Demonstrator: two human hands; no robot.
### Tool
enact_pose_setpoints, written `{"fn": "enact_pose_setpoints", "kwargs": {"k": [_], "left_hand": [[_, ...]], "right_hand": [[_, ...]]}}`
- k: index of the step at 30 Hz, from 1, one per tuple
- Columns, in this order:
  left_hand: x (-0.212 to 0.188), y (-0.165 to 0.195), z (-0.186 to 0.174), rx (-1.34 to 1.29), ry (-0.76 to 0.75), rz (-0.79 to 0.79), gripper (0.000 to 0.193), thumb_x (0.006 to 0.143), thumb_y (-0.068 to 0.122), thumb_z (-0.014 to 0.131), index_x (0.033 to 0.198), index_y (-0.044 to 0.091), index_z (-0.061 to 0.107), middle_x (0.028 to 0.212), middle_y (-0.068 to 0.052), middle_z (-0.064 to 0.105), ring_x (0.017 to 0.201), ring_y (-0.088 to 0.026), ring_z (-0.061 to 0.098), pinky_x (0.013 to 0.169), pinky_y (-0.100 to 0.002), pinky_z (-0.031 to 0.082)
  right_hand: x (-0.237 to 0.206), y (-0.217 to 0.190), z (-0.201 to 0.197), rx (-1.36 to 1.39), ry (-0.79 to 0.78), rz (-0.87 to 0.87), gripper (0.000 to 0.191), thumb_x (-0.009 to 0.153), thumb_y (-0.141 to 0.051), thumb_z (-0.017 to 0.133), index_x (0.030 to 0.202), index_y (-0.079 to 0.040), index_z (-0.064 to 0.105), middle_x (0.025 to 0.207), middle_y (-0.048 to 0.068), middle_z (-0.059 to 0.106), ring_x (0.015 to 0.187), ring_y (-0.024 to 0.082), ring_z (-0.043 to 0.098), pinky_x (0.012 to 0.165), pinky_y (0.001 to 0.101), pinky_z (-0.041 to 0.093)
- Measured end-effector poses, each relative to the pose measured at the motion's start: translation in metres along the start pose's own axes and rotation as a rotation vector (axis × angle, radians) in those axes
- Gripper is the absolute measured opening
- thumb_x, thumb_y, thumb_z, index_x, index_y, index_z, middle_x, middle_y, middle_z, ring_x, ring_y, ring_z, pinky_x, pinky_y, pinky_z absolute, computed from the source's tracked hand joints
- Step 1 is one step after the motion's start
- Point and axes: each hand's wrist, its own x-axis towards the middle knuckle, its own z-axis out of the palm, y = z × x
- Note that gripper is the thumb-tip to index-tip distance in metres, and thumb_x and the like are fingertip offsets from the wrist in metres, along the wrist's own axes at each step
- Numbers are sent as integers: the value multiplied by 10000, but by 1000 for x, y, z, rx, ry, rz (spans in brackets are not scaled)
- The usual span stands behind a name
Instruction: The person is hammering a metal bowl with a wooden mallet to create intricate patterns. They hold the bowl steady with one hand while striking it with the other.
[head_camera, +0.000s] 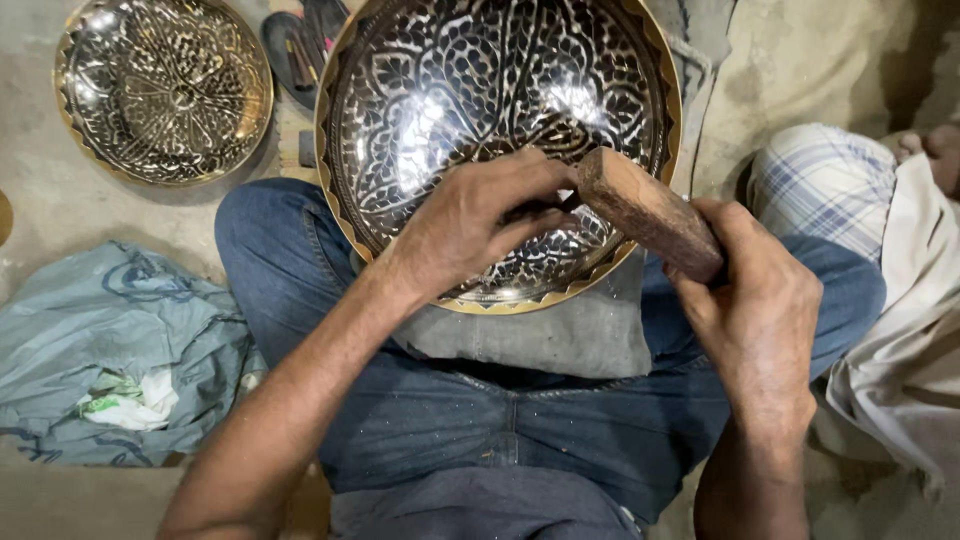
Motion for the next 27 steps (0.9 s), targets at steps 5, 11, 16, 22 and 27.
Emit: {"fn": "enact_pose_setpoints", "kwargs": {"k": [5, 11, 16, 22, 27], "left_hand": [[-3, 9, -2, -23, 28, 5, 267, 1022, 230, 696, 1272, 146, 654, 1061, -1, 713, 915, -94, 729, 821, -225, 655], [-2, 14, -4, 34, -7, -123, 310, 985, 257, 735, 1273, 160, 676, 970, -3, 708, 777, -99, 692, 716, -229, 647], [-7, 14, -5, 14, 63, -23, 285, 1032, 231, 709, 1296, 138, 654, 1087, -16, 719, 932, -113, 725, 844, -258, 651], [-16, 25, 0, -6, 81, -190, 308, 992, 198, 717, 1281, 105, 665, 1113, -60, 722, 942, -155, 739, 820, -259, 660], [-13, 24, 2, -30, 131, -144, 305, 1000, 166, 722, 1280, 67, 647, 1191, -95, 715, 1034, -194, 749, 897, -297, 660]], "right_hand": [[-9, 5, 5, -2, 1, 37, 424, 828, -35, 796, 1224, -51, 646, 1022, 176, 717, 922, 334, 721, 767, 403, 549], [-8, 6, 6, -4, 7, 40, 407, 850, -37, 800, 1228, -45, 648, 1010, 160, 726, 888, 298, 730, 756, 390, 559], [-8, 6, 5, 1, 2, 43, 404, 841, -27, 803, 1214, -42, 647, 999, 155, 724, 885, 288, 735, 754, 384, 563], [-6, 4, 4, -22, -1, 13, 422, 828, -29, 812, 1215, -39, 644, 1004, 164, 713, 887, 319, 717, 763, 402, 551], [0, 1, 0, -28, -22, 16, 444, 804, -16, 801, 1220, -49, 648, 1003, 162, 711, 842, 325, 705, 738, 404, 545]]}}
